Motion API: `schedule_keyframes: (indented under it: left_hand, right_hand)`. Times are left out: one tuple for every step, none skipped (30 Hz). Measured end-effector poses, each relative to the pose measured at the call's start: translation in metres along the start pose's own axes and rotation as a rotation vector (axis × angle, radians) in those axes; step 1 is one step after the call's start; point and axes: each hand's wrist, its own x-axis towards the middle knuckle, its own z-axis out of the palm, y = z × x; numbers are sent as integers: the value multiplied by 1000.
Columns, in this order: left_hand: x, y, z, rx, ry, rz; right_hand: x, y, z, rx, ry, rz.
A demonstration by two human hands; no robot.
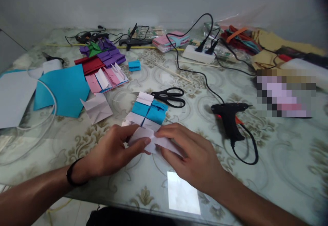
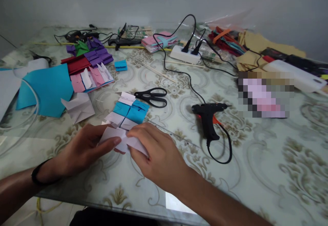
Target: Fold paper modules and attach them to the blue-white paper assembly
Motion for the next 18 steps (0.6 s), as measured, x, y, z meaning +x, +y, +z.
schedule_keyframes:
  left_hand:
    - [0,0,0,4,-4,5]
    - [0,0,0,3,-2,9]
    - [0,0,0,0,3,13]
    - [0,0,0,-3,11,16]
    - [1,0,0,0,18,19]
    - [1,0,0,12,19,25]
    - [1,0,0,30,21,35]
    - [1,0,0,54,25,45]
    - [0,-1,1,83,27,53]
    - [0,-1,2,115,32,62]
    - [0,-1,3,151,37,73]
    - [-1,-2,4,186,40,86]
    - [-1,-3,6,216,44,103]
    - [-1,-3,8,236,53,124]
    - [-2,-4,10,244,66,148]
    - [-2,-5,12,244,80,171]
    - [-3,-6,14,239,90,190]
    - [-3,-7,15,239,100,204]
  right_hand:
    - [0,0,0,4,7,-14]
    - [-1,0,1,7,19,-35]
    - [-2,0,1,11,31,-55]
    - [-2,0,2,18,43,-73]
    - [-3,0,3,27,52,-85]
    - [-3,0,3,36,57,-89]
    - [-3,0,4,43,57,-85]
    - [-3,1,4,49,49,-77]
    - [-3,1,5,53,36,-63]
    - [-3,1,5,55,24,-47]
    - [-3,1,5,56,12,-34]
    - [-3,1,5,59,0,-25]
    - [-3,1,5,63,-7,-20]
    - [-2,1,5,67,-10,-18]
    - [-2,1,5,70,-10,-16]
    - [-2,1,5,73,-9,-15]
    - [-2,1,5,75,-7,-12]
    - [-2,1,5,73,-7,-10]
